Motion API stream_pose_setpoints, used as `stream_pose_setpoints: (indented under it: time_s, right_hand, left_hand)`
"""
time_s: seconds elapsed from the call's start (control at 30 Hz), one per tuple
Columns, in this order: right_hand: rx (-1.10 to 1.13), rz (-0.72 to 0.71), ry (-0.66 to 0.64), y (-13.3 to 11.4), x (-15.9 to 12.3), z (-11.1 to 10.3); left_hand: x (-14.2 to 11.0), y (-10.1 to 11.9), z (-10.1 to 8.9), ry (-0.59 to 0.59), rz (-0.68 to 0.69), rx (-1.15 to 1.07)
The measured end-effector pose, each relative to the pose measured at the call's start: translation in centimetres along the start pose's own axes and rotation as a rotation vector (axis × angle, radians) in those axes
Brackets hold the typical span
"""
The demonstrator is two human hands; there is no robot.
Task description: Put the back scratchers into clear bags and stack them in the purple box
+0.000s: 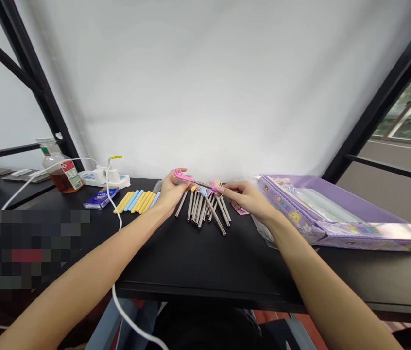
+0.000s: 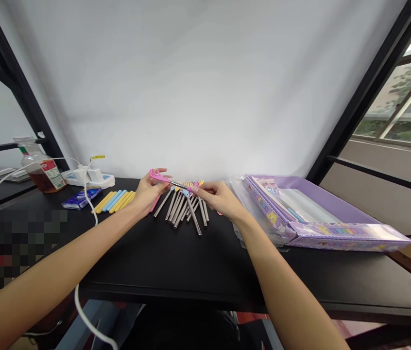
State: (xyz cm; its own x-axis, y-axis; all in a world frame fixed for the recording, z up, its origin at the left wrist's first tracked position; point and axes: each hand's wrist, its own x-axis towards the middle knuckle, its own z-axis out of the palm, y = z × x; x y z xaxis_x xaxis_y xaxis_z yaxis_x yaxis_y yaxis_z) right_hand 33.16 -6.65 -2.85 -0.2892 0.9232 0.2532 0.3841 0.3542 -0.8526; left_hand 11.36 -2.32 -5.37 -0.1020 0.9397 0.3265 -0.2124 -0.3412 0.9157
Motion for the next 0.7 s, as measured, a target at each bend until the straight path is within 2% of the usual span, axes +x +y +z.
stream_pose_setpoints:
  time_s: [0.23,0.43,0.7]
  right_hand:
    - [-0.113,-0.014,0.033,0.0,-0.2,-0.6]
    - [-0.148,-0.008,0.000,-0.1,-0.4,-1.4]
    - [-0.144,0.004,-0.067,-0.1,-0.9,-3.1]
  left_hand:
    - [0.4,-0.2,0.0,0.047,-0.039,0.028]
    - [0.2,-0.2,-0.3,0.002,0.032,0.063]
    - [0.5,0.1,-0.5,-0.033,-0.071,-0.002]
